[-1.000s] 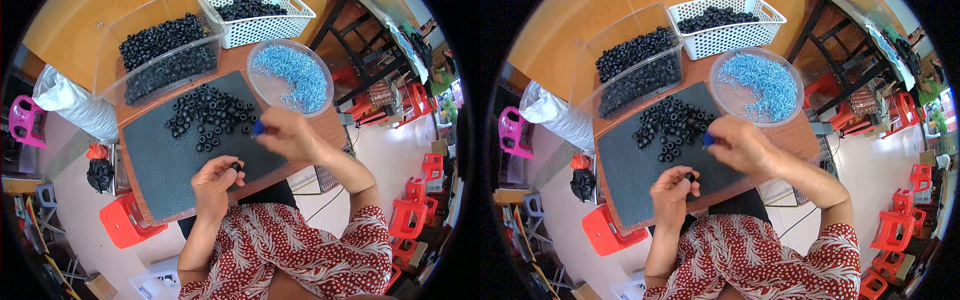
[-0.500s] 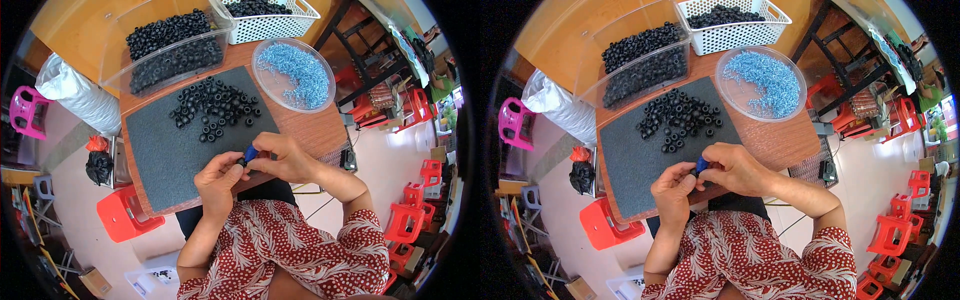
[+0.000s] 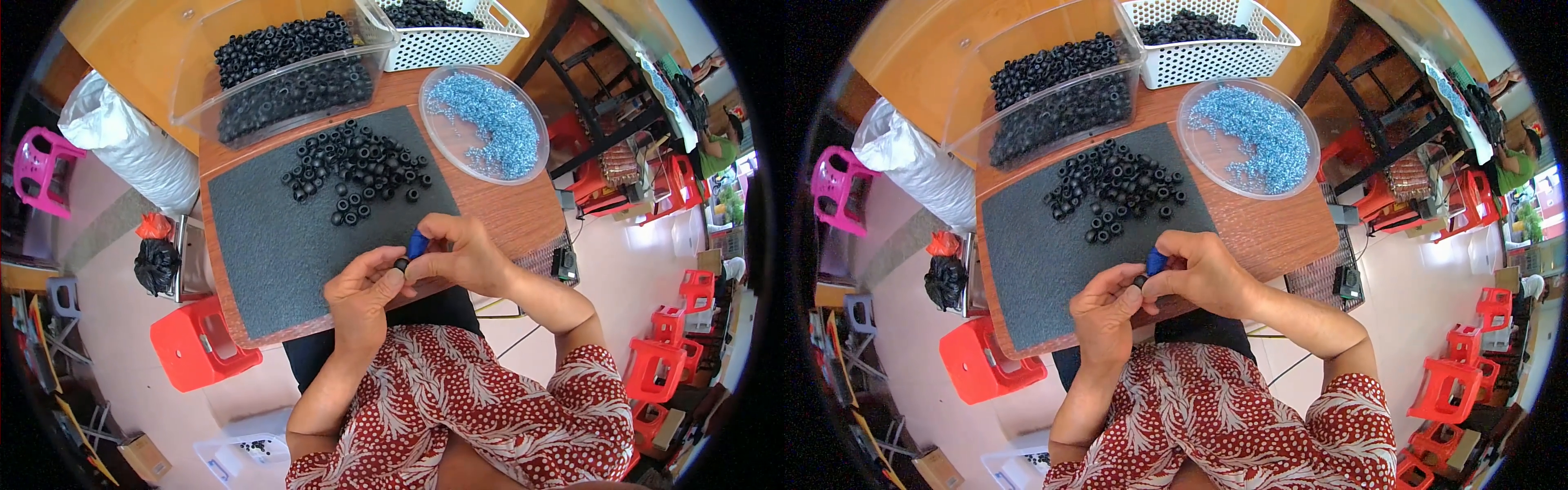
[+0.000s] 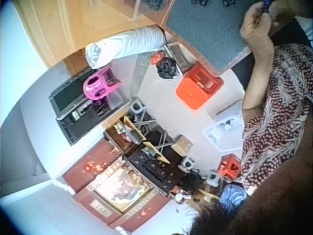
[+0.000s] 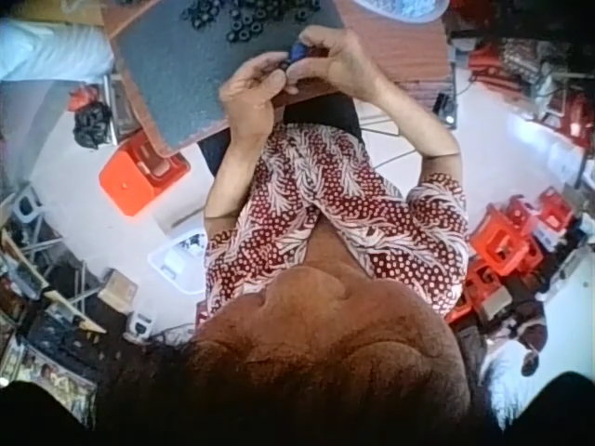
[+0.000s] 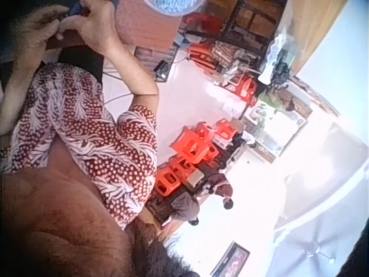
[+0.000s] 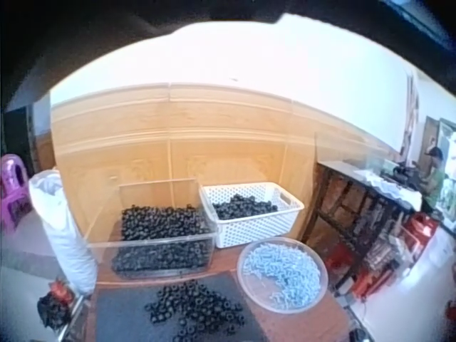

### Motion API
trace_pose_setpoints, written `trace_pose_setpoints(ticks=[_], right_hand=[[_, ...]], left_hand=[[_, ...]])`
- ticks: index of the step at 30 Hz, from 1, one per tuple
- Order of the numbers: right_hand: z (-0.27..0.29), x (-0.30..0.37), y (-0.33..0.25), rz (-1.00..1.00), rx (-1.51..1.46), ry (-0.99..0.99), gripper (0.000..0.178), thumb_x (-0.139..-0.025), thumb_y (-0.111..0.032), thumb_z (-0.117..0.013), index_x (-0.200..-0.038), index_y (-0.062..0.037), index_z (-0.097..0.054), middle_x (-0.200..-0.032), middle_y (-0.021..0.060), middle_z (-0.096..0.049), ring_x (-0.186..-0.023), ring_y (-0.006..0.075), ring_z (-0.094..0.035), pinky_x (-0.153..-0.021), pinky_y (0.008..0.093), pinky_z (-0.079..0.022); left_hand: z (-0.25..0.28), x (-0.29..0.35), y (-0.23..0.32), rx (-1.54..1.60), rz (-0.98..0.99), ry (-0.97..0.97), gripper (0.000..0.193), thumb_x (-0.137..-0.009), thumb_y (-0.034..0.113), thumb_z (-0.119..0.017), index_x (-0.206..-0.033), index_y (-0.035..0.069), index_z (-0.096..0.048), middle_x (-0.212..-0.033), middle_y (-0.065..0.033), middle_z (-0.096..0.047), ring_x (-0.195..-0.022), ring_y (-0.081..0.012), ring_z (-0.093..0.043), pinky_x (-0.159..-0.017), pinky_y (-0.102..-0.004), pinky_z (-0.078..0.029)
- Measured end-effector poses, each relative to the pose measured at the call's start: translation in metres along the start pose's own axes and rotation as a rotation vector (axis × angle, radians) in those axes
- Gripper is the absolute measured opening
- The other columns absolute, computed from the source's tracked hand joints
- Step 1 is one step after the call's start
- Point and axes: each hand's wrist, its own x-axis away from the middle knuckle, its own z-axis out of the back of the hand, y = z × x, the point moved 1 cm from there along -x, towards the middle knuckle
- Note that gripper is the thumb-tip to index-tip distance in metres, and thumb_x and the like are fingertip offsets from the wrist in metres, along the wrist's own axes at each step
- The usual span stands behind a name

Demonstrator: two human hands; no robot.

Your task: The person attaches small blue crystals to black plastic beads by picking the crystals from a dish and pressing them into the beads by hand.

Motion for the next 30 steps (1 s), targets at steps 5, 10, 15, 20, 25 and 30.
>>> trace_pose_setpoints(ticks=[5, 10, 15, 20, 25, 30], right_hand=[[-0.002, 0.0, 0.006, -0.131, -0.204, -0.018, 0.021, -0.074, -0.006, -0.072, -0.068, 0.0013, -0.053, -0.063, 0.0004, -0.056, -0.06, 0.003, -0.049, -0.05, 0.0212, -0.039], [-0.002, -0.001, 0.011, -0.161, -0.183, 0.001, 0.022, -0.074, -0.007, -0.072, -0.066, 0.001, -0.053, -0.062, -0.0013, -0.052, -0.06, 0.0027, -0.046, -0.048, 0.0216, -0.036], [0.0, -0.008, 0.015, -0.063, -0.092, 0.028, 0.021, -0.075, -0.007, -0.072, -0.069, 0.0022, -0.054, -0.063, -0.0003, -0.05, -0.061, 0.0049, -0.046, -0.051, 0.0251, -0.038], [0.011, -0.041, 0.015, 0.302, 0.457, 0.267, 0.018, -0.069, -0.002, -0.071, -0.081, 0.0026, -0.058, -0.071, 0.0086, -0.053, -0.068, 0.0192, -0.053, -0.06, 0.0311, -0.042], [0.015, -0.062, 0.025, 0.539, 0.795, 0.378, 0.018, -0.067, -0.002, -0.07, -0.082, -0.0007, -0.06, -0.076, 0.0127, -0.056, -0.074, 0.031, -0.052, -0.061, 0.0379, -0.042], [-0.001, -0.069, 0.036, 0.591, 0.997, 0.29, 0.018, -0.067, -0.001, -0.069, -0.083, -0.0039, -0.061, -0.077, 0.0107, -0.052, -0.074, 0.0286, -0.05, -0.06, 0.038, -0.043]], left_hand=[[-0.001, 0.001, -0.003, -0.022, 0.035, 0.013, 0.021, -0.084, 0.004, -0.062, -0.104, -0.004, -0.06, -0.082, -0.0085, -0.062, -0.068, -0.015, -0.061, -0.062, -0.0271, -0.052], [0.001, 0.002, -0.005, 0.031, 0.098, -0.026, 0.021, -0.087, 0.005, -0.059, -0.107, -0.001, -0.06, -0.088, -0.0061, -0.062, -0.073, -0.0112, -0.059, -0.065, -0.0232, -0.051], [0.006, -0.002, -0.002, 0.031, 0.077, 0.009, 0.019, -0.086, 0.006, -0.06, -0.103, -0.002, -0.058, -0.086, -0.0083, -0.062, -0.069, -0.0134, -0.06, -0.061, -0.0261, -0.051], [0.017, -0.005, 0.004, -0.005, -0.009, 0.055, 0.017, -0.088, 0.007, -0.059, -0.101, -0.002, -0.056, -0.089, -0.0116, -0.064, -0.07, -0.014, -0.06, -0.061, -0.0262, -0.05], [0.025, -0.005, 0.001, 0.018, -0.031, 0.055, 0.016, -0.089, 0.008, -0.056, -0.102, -0.003, -0.055, -0.091, -0.0143, -0.064, -0.07, -0.0161, -0.061, -0.06, -0.0275, -0.049], [0.026, -0.008, 0.002, 0.052, -0.035, 0.065, 0.017, -0.089, 0.008, -0.057, -0.102, -0.003, -0.055, -0.092, -0.0144, -0.064, -0.073, -0.0169, -0.062, -0.061, -0.0275, -0.05]])
